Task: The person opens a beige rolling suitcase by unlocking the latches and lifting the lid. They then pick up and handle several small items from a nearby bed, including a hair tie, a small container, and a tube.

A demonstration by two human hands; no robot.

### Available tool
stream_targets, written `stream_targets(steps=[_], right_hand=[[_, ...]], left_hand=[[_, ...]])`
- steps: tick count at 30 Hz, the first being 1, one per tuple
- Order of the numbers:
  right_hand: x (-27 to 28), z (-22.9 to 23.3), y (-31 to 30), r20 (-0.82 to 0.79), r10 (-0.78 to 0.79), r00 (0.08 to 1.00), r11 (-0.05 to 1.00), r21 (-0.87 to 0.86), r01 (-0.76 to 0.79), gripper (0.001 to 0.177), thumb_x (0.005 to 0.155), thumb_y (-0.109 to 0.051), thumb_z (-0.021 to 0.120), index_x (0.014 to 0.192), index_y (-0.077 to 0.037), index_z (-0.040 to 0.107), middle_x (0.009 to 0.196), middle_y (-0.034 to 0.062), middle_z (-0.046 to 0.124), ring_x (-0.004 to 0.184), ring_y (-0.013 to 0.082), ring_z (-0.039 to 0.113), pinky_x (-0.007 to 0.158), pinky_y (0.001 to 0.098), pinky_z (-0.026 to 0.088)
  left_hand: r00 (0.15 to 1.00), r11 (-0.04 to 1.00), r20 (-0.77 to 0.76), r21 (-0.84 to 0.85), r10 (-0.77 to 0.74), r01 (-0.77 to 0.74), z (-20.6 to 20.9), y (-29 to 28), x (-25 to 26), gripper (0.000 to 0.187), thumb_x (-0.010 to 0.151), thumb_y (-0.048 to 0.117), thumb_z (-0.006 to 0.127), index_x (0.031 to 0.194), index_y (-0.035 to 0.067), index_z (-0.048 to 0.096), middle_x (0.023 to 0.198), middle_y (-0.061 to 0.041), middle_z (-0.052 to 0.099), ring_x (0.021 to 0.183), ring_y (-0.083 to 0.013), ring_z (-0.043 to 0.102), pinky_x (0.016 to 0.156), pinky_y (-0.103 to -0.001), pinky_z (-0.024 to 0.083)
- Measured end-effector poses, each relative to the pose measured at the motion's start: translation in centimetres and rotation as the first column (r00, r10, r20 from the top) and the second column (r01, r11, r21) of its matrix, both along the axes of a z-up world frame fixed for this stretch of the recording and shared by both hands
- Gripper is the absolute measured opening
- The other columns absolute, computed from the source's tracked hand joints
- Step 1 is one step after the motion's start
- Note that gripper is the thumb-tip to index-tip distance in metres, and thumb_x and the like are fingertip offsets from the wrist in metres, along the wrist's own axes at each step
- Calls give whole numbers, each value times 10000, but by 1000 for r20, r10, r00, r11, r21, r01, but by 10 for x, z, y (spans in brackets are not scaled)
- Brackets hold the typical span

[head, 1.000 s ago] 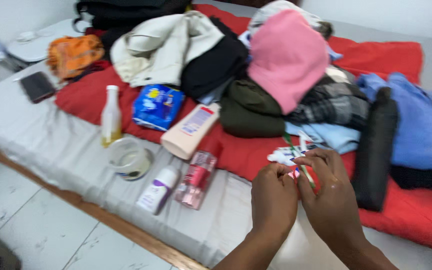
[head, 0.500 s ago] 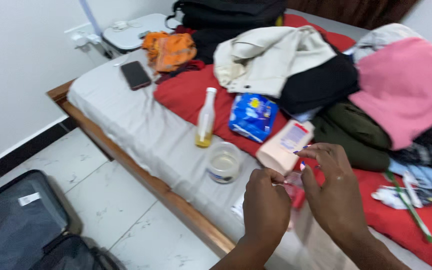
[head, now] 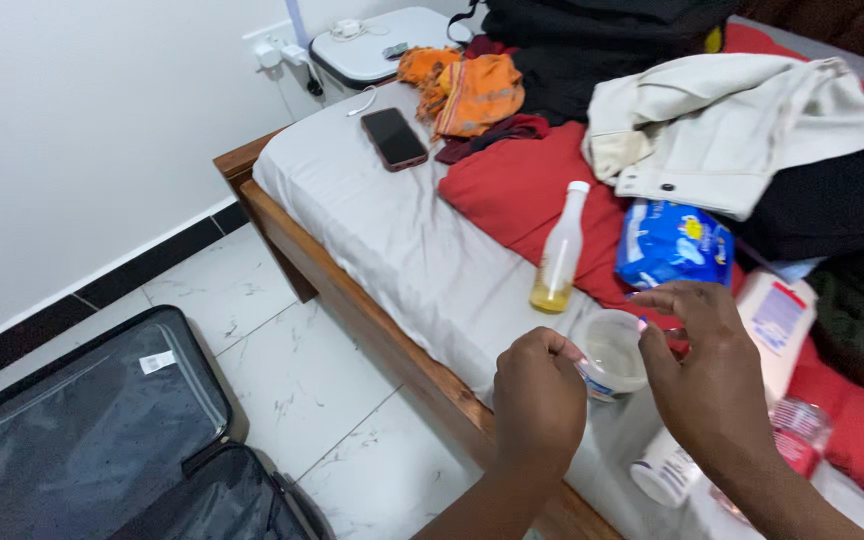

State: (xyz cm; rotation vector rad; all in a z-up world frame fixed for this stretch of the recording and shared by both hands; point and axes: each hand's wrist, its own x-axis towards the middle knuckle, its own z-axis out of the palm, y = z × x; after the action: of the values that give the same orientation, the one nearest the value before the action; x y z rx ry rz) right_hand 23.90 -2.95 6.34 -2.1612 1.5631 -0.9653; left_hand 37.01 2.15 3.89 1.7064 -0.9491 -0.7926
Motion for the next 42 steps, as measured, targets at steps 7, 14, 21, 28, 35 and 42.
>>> stream_targets(steps=[7, 14, 21, 28, 35, 42], right_hand=[[8, -67, -33, -129, 30, 991, 988, -146, -49, 328, 907, -119, 631, 1199, 28, 652, 1204, 255, 617, 1187, 423, 556, 997, 506, 472], [-11, -106, -56, -344, -169, 924, 968, -235, 89, 436, 860, -195, 684, 1239, 18, 654, 1173, 259, 631, 1191, 429, 533, 1036, 541, 417], [-26, -117, -67, -189, -153, 970, 987, 16, 158, 418, 879, -218, 672, 1218, 26, 662, 1210, 273, 664, 1183, 422, 613, 1042, 505, 475], [-8, -96, -53, -98, -250, 963, 958, 123, 261, 413, 880, -187, 681, 1229, 33, 679, 1199, 247, 701, 1125, 372, 684, 993, 462, 511], [6, -65, -41, 30, -319, 947, 909, 291, 297, 383, 883, -75, 654, 1252, 15, 698, 1160, 196, 748, 1062, 286, 721, 932, 390, 529], [6, -28, -28, 312, -453, 835, 829, 491, 267, 300, 936, -25, 594, 1197, 27, 733, 1072, 164, 768, 927, 212, 687, 818, 326, 515]], left_hand=[[990, 993, 130, -97, -49, 62, -44, -11, 30, 620, 794, 153, 764, 1312, -12, 466, 1303, -219, 507, 1225, -394, 479, 1026, -478, 409], [947, 948, 54, -17, -317, 318, -82, -32, 7, 945, 761, 201, 857, 1475, -89, 311, 1378, -274, 452, 1294, -448, 429, 1098, -515, 379], [910, 913, 88, -19, -405, 408, -103, -50, -7, 881, 727, 130, 823, 1461, -27, 362, 1404, -255, 482, 1330, -473, 408, 1127, -547, 340], [890, 902, 199, -50, -411, 428, -127, -61, -6, 905, 721, 136, 857, 1450, -38, 351, 1396, -275, 491, 1315, -477, 428, 1122, -549, 341], [939, 935, 5, -89, -344, 343, -114, -47, -1, 947, 643, 136, 921, 1443, 32, 426, 1421, -184, 536, 1335, -409, 434, 1101, -510, 372], [917, 912, -184, -285, -354, 295, -70, -24, 10, 922, 653, 323, 896, 1453, 36, 539, 1326, -174, 583, 1254, -297, 587, 1050, -402, 494]])
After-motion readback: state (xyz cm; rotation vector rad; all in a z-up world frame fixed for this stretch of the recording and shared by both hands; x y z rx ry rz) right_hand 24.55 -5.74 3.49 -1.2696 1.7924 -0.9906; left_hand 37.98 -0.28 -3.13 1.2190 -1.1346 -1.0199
